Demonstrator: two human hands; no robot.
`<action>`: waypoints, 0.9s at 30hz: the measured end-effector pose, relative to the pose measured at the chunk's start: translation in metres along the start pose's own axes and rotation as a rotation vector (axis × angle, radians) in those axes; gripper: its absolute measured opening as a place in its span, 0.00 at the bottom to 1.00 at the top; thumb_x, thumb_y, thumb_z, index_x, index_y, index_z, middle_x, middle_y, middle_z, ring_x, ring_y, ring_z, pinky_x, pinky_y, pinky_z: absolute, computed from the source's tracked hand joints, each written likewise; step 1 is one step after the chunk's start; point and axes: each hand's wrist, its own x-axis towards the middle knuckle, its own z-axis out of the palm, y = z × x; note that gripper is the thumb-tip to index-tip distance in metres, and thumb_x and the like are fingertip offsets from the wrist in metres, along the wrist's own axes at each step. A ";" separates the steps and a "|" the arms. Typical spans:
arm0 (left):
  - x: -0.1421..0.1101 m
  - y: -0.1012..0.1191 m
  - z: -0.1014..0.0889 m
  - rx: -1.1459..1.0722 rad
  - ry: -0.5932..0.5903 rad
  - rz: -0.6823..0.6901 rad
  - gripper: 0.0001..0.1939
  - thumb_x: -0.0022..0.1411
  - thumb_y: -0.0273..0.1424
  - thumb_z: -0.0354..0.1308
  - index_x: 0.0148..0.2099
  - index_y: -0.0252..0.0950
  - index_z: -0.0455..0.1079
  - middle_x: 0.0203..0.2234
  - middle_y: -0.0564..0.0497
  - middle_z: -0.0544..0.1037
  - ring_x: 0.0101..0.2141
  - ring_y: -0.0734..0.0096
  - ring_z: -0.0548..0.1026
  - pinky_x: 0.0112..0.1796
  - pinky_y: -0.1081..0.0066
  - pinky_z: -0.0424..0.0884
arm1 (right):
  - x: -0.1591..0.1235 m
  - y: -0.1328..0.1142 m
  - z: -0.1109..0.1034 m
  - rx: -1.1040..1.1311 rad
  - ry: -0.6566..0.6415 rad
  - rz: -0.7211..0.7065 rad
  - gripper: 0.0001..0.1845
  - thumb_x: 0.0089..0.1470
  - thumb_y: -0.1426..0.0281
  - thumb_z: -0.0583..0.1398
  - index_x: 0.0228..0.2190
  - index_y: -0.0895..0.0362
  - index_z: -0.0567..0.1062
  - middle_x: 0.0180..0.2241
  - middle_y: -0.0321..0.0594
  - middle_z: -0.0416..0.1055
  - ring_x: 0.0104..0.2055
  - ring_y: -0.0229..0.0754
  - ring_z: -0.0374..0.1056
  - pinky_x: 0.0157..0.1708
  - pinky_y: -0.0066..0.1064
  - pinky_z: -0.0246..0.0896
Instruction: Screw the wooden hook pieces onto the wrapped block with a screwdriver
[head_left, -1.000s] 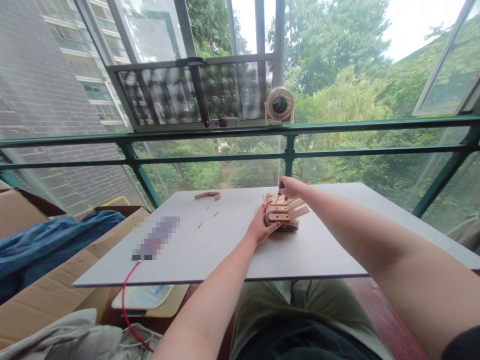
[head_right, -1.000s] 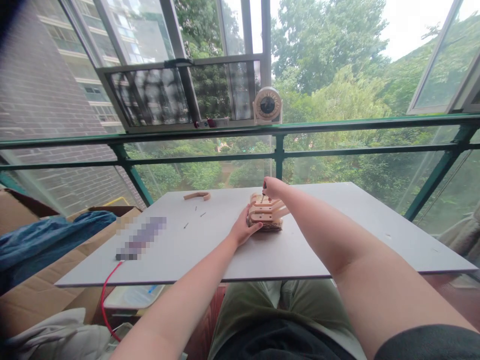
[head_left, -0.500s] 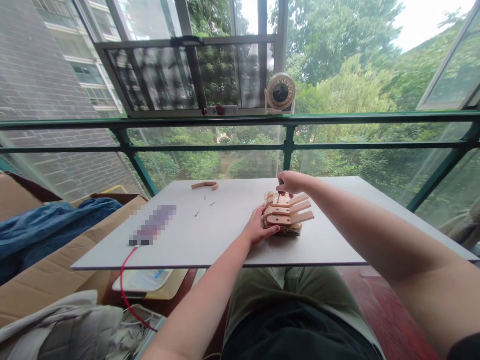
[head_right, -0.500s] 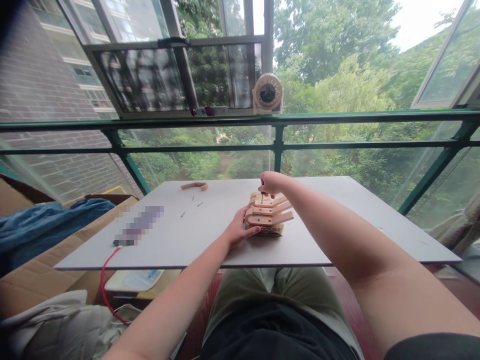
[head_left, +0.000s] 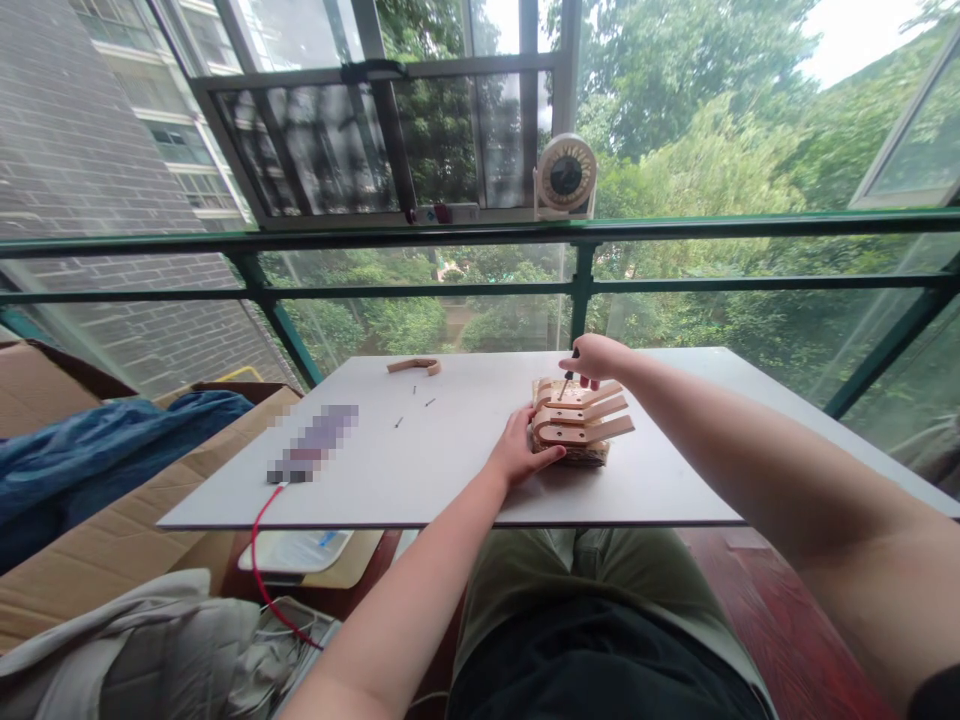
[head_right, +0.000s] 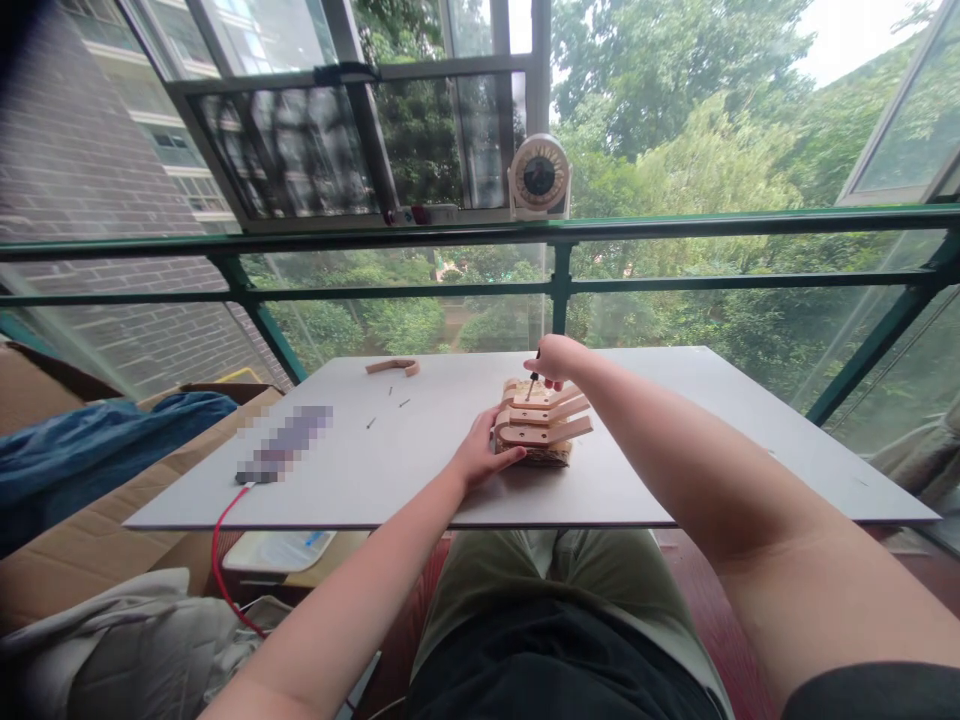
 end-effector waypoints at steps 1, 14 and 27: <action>0.000 0.000 0.000 0.061 -0.013 -0.004 0.48 0.45 0.47 0.73 0.64 0.38 0.63 0.61 0.38 0.67 0.63 0.39 0.62 0.64 0.44 0.55 | 0.001 0.007 0.000 0.037 0.035 -0.022 0.19 0.63 0.60 0.60 0.50 0.59 0.73 0.48 0.44 0.73 0.45 0.43 0.73 0.44 0.41 0.72; -0.001 -0.006 0.001 0.235 -0.001 -0.032 0.48 0.52 0.49 0.69 0.70 0.41 0.56 0.66 0.39 0.61 0.66 0.43 0.58 0.67 0.48 0.53 | 0.041 0.143 0.038 0.757 0.577 -0.109 0.12 0.58 0.58 0.59 0.34 0.54 0.69 0.26 0.40 0.76 0.20 0.38 0.69 0.22 0.32 0.67; 0.017 0.002 0.002 0.242 0.081 -0.107 0.39 0.58 0.42 0.66 0.68 0.44 0.59 0.68 0.45 0.61 0.67 0.46 0.59 0.67 0.51 0.56 | 0.076 0.170 0.107 0.872 0.418 -0.090 0.18 0.52 0.61 0.62 0.44 0.54 0.79 0.38 0.42 0.78 0.25 0.35 0.70 0.27 0.28 0.70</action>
